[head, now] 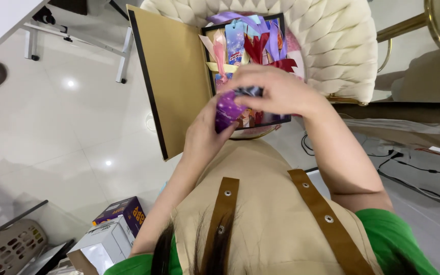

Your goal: The person retrieves a tube of glue and applies it to the spine of a small booklet. They then place the booklet into a clear plastic sleeve and add a decorative ribbon. Finally, they select a bookmark from a box and attach it to the packaged booklet.

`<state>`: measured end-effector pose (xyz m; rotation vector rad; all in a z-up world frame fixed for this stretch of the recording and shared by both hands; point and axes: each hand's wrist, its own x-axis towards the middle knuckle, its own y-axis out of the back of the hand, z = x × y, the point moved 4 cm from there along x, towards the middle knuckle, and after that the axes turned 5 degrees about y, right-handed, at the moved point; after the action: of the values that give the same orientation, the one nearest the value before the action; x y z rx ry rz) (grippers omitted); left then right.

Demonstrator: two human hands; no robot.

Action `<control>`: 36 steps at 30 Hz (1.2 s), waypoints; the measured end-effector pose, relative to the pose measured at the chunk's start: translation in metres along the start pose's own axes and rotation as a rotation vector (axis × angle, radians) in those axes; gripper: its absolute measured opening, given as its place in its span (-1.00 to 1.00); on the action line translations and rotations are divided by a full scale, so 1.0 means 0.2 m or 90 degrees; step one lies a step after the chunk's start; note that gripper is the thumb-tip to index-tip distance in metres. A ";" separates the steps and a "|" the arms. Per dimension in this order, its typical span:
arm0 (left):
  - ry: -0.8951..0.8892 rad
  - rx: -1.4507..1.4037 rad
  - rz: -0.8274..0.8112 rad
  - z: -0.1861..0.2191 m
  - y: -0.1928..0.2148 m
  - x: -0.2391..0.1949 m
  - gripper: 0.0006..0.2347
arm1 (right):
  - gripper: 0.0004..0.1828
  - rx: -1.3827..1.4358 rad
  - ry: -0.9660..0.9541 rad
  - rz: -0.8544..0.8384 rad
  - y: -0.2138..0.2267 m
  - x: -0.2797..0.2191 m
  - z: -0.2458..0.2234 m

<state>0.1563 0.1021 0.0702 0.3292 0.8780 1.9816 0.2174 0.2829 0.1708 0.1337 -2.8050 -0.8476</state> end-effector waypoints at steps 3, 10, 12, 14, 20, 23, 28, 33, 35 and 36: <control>0.126 -0.058 0.041 -0.07 -0.03 0.01 -0.27 | -0.72 -0.021 -0.001 0.180 -0.01 -0.03 0.19; 0.216 -0.272 0.166 -0.18 -0.11 0.08 -0.16 | -0.87 -0.347 -0.237 0.251 -0.36 -0.31 0.83; 0.181 -0.294 0.169 -0.17 -0.14 0.13 -0.11 | -0.88 -0.399 -0.234 0.195 -0.49 -0.30 0.86; 0.084 -0.173 0.181 -0.22 -0.22 0.18 -0.15 | -0.71 -0.461 -0.221 0.116 -0.64 -0.27 0.93; -0.034 -0.106 0.221 -0.30 -0.38 0.29 -0.36 | -0.44 -0.544 -0.285 0.066 -0.62 -0.10 0.95; -0.034 -0.117 0.216 -0.31 -0.36 0.31 -0.42 | -0.48 -0.524 -0.261 0.128 -0.61 -0.05 1.00; 0.027 -0.137 0.195 -0.37 -0.31 0.32 -0.38 | -0.69 -0.433 -0.285 0.186 -0.55 -0.01 1.01; 0.023 -0.146 0.151 -0.35 -0.30 0.31 -0.41 | -0.91 -0.299 -0.340 0.209 -0.44 0.03 0.93; 0.056 -0.133 0.124 -0.34 -0.27 0.30 -0.46 | -0.98 -0.105 -0.388 0.261 -0.40 0.02 0.96; 0.057 -0.133 0.123 -0.33 -0.26 0.30 -0.46 | -0.98 -0.103 -0.389 0.261 -0.34 0.01 0.91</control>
<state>0.1210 0.1387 -0.0187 0.2129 0.7071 2.2598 0.1763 0.3243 -0.0152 -0.8280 -3.0851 -1.1478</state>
